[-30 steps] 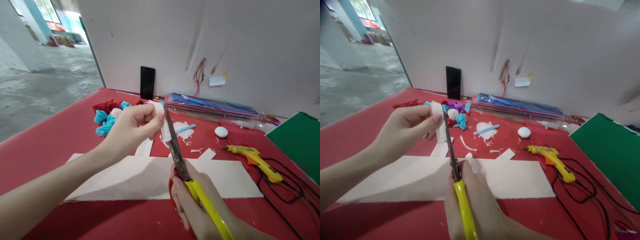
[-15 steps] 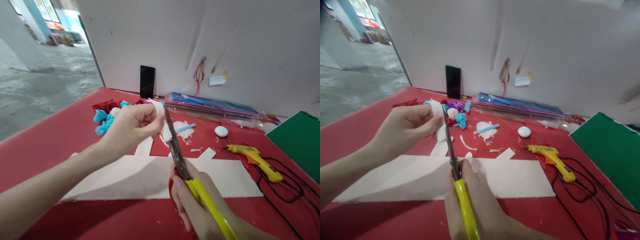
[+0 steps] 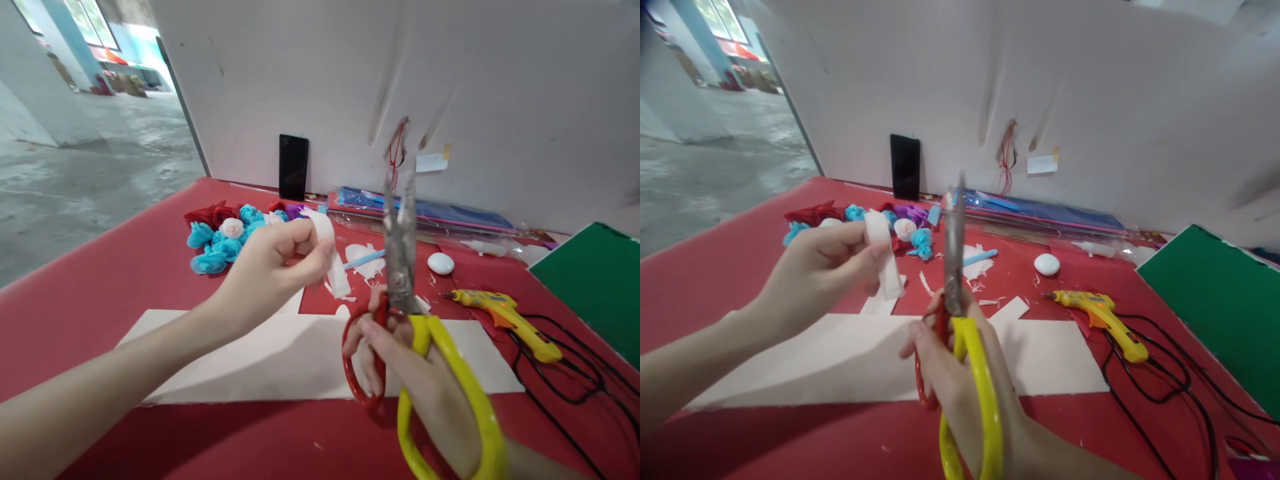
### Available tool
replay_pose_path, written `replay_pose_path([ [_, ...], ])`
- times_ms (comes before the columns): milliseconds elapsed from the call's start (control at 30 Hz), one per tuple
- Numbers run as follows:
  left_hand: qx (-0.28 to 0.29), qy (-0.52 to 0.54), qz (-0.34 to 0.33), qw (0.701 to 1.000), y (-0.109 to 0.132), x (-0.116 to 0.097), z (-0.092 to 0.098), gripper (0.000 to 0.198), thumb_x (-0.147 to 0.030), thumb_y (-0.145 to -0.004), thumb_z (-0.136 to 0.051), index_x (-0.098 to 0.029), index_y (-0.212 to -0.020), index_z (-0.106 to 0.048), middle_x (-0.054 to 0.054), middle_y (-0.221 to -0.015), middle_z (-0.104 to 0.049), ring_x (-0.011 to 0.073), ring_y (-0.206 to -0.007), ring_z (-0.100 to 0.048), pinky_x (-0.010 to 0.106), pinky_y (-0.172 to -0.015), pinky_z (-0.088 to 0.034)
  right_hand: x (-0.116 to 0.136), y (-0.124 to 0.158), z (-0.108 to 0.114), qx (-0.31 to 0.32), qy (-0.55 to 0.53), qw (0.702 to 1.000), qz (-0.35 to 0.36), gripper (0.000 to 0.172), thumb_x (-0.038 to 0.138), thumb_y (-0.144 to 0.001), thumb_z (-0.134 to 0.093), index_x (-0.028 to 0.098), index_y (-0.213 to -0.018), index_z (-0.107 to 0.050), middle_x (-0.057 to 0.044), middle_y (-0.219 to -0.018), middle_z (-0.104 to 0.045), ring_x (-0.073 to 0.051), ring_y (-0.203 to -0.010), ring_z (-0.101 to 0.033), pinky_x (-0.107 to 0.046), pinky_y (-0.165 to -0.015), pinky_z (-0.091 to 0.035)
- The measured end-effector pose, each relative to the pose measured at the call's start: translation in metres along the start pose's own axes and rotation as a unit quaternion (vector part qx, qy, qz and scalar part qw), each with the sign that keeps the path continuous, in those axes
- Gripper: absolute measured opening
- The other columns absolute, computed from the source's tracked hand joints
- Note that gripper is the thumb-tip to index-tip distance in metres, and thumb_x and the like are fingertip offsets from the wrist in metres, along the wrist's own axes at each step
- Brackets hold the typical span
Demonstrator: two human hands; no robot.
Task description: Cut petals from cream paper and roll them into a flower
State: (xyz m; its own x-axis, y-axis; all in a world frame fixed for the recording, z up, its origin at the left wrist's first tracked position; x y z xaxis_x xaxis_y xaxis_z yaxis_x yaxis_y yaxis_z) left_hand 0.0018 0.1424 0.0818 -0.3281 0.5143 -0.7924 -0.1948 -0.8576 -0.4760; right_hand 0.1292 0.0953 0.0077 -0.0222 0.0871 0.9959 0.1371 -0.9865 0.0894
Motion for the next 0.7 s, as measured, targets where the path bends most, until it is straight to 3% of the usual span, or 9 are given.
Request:
replay_pose_path([
  [100,0.017,-0.008,0.002,1.0,0.006,-0.001,-0.01,0.03,-0.018,-0.079,-0.046,-0.016,-0.05,-0.047,-0.003,-0.042,-0.052,0.0066,-0.037,-0.044,0.017,-0.035,-0.033,0.012,-0.003,0.008,-0.012,-0.015,1.0,0.014,0.021,0.037,-0.08,-0.057,0.02,-0.083,-0.045,0.007,-0.047,-0.048,-0.009,-0.043,-0.048,-0.02,-0.046,-0.046],
  [200,0.029,-0.016,-0.01,0.999,0.012,-0.004,-0.019,0.032,-0.02,-0.08,-0.046,-0.018,-0.048,-0.046,-0.004,-0.041,-0.051,0.0073,-0.037,-0.045,0.018,-0.034,-0.032,0.016,-0.002,0.013,-0.034,-0.042,0.998,0.019,0.03,0.034,-0.073,-0.065,0.023,-0.087,-0.041,0.007,-0.057,-0.052,-0.007,-0.042,-0.048,-0.017,-0.039,-0.043],
  [333,0.046,-0.009,-0.04,0.998,0.018,-0.011,-0.028,0.031,-0.015,-0.079,-0.046,-0.019,-0.048,-0.043,-0.006,-0.041,-0.052,0.0065,-0.035,-0.045,0.017,-0.034,-0.032,0.016,-0.001,0.007,-0.014,-0.049,0.998,0.03,0.031,0.03,-0.072,-0.066,0.023,-0.087,-0.04,0.005,-0.072,-0.056,-0.005,-0.046,-0.046,-0.016,-0.041,-0.044],
  [533,0.087,0.044,-0.003,0.995,0.023,-0.007,-0.039,0.03,-0.016,-0.083,-0.043,-0.021,-0.053,-0.042,-0.005,-0.046,-0.055,0.0087,-0.039,-0.05,0.018,-0.036,-0.037,0.021,0.0,0.006,-0.006,-0.095,0.993,0.073,0.025,0.015,-0.076,-0.061,0.024,-0.084,-0.039,0.009,-0.062,-0.049,-0.003,-0.049,-0.049,-0.011,-0.047,-0.043],
  [700,0.143,0.11,0.018,0.983,0.028,0.0,-0.047,0.04,-0.022,-0.091,-0.029,-0.02,-0.059,-0.053,-0.003,-0.055,-0.055,0.01,-0.051,-0.053,0.02,-0.052,-0.044,0.028,0.008,0.007,-0.011,-0.088,0.991,0.1,0.023,0.013,-0.077,-0.058,0.025,-0.087,-0.041,0.007,-0.063,-0.05,-0.007,-0.061,-0.057,-0.015,-0.058,-0.047],
])
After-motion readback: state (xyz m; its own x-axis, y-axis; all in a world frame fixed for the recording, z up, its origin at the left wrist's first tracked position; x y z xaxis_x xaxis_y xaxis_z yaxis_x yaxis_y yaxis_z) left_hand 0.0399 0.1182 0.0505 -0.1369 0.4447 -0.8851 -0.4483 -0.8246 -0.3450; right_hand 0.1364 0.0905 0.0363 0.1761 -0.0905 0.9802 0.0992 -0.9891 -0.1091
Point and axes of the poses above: each hand's wrist, its own y-axis away from the middle knuckle, its own z-axis out of the back of the hand, x = y × z, the point moved 9 cm from there along -y, towards the middle knuckle
